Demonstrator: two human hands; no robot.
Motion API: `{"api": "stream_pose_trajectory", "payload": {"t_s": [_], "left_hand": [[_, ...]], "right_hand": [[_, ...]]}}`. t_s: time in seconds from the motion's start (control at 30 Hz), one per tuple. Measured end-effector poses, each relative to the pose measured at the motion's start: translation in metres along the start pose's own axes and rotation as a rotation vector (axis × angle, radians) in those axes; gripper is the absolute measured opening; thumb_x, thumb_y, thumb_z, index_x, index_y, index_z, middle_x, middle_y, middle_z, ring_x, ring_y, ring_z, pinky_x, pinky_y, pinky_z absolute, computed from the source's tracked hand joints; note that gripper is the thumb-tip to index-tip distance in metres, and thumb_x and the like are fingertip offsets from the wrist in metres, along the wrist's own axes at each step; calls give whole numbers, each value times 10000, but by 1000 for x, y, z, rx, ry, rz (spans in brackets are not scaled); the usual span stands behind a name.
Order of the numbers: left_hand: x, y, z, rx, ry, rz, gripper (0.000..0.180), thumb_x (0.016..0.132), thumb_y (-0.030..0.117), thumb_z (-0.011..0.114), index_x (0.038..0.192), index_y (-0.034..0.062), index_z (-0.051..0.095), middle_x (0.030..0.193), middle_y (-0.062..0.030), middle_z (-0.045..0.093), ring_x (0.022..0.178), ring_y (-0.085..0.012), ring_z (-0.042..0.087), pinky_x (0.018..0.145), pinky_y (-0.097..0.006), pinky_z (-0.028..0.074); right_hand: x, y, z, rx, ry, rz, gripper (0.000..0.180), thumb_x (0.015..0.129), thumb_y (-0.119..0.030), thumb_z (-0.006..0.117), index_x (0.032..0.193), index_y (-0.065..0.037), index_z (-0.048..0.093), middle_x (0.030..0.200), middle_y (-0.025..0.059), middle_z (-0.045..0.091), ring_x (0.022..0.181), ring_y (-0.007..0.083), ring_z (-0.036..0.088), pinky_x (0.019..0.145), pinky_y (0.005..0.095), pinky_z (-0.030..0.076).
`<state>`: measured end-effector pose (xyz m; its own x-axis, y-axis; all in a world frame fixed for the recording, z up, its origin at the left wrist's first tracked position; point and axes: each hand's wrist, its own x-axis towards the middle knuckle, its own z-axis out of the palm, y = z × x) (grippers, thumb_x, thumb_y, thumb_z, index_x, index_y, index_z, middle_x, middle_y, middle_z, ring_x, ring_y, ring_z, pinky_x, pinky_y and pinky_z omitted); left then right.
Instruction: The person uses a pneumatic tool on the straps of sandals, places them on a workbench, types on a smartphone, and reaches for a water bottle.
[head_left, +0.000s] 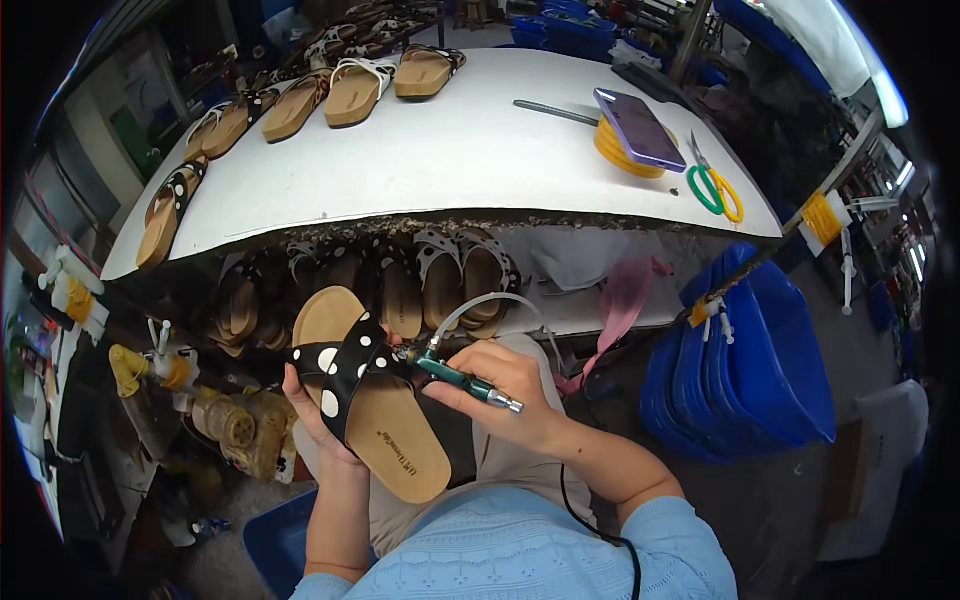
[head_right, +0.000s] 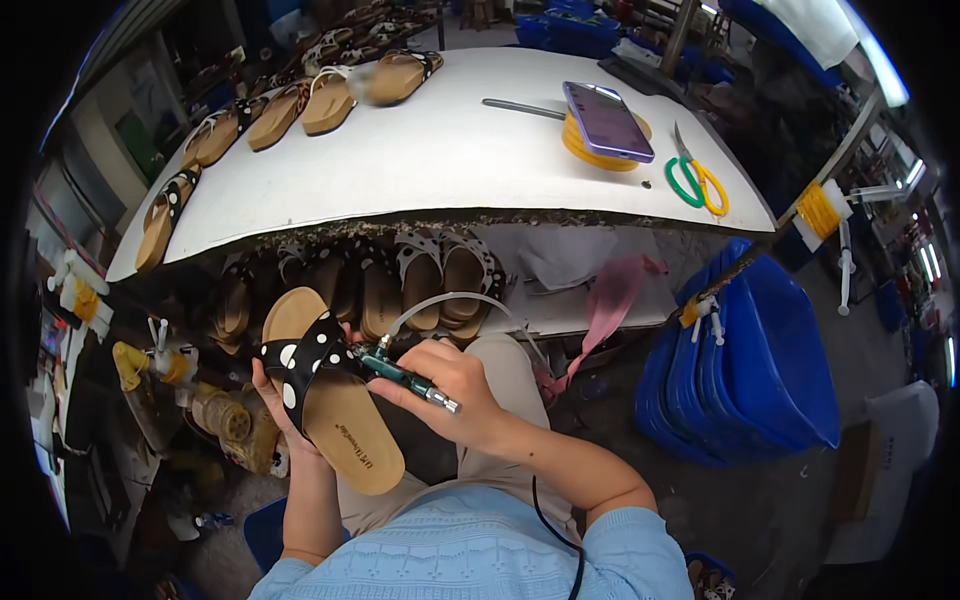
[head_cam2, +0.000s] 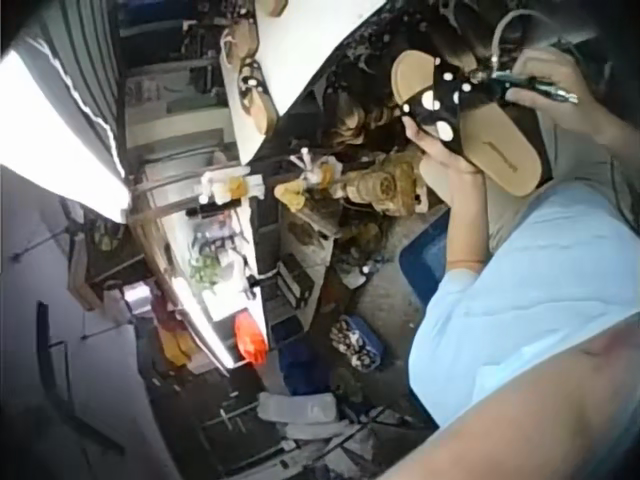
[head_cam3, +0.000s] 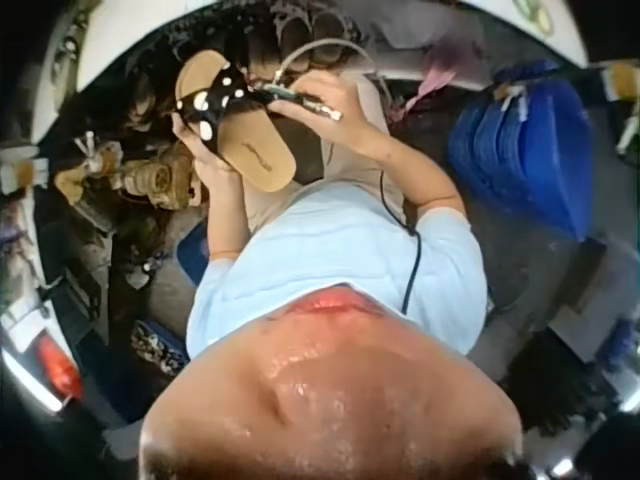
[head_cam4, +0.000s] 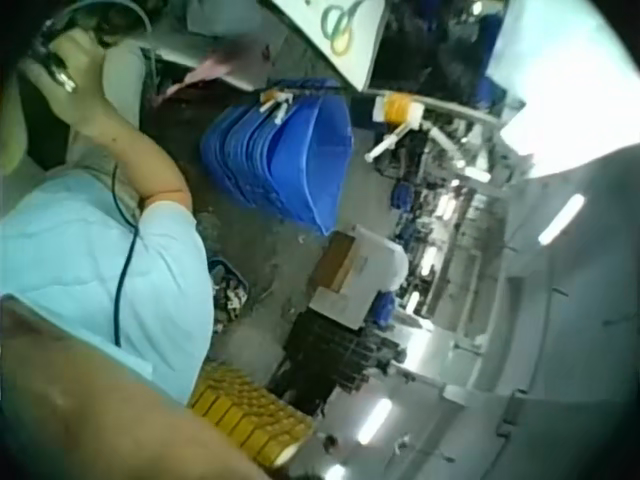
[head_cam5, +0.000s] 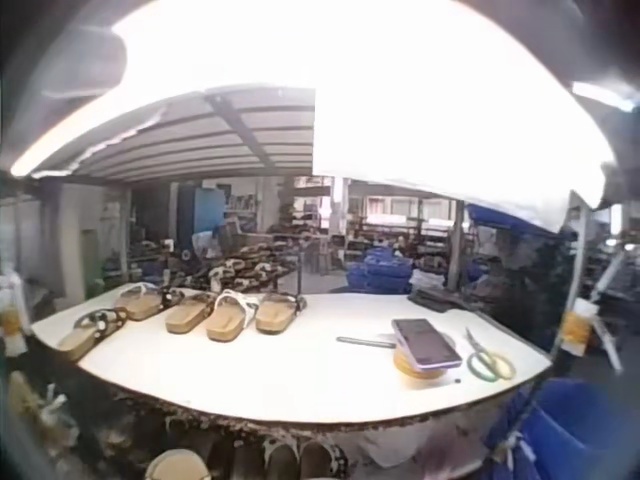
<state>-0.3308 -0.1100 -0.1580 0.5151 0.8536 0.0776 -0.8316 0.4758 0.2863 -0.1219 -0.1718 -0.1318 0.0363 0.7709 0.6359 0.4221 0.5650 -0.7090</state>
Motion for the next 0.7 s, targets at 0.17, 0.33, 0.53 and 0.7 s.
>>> {"api": "stream_pose_trajectory", "payload": {"t_s": [0.17, 0.33, 0.53, 0.7], "left_hand": [[14, -5, -3, -28, -150, -26, 983, 941, 726, 538, 1582, 2, 356, 1497, -286, 508, 1382, -407, 502, 1145, -542, 448], [14, -15, 1, 138, -99, 53, 949, 937, 708, 556, 1583, 38, 370, 1491, -281, 508, 1381, -415, 494, 1150, -564, 434], [3, -8, -14, 118, -156, 80, 964, 925, 711, 563, 1551, -3, 399, 1456, -262, 539, 1347, -391, 534, 1153, -550, 444], [17, 13, -18, 241, 310, 273, 780, 976, 533, 444, 1520, -26, 450, 1458, -250, 577, 1342, -408, 569, 1156, -554, 443]], "right_hand": [[3, 5, -12, -101, 21, -91, 215, 785, -119, 901, 831, -4, 725, 870, 83, 728, 740, 224, 657, 677, 332, 502], [0, -2, -9, -222, 35, -110, 215, 787, -114, 896, 834, 3, 722, 849, 90, 712, 729, 248, 645, 681, 341, 493], [-8, 4, 3, 122, -9, 193, 172, 893, -133, 835, 879, 3, 730, 784, 80, 640, 673, 175, 599, 613, 315, 458], [-15, -14, -20, 217, 146, 295, 124, 910, -98, 783, 952, 11, 742, 875, 69, 697, 772, 162, 648, 706, 289, 498]]}}
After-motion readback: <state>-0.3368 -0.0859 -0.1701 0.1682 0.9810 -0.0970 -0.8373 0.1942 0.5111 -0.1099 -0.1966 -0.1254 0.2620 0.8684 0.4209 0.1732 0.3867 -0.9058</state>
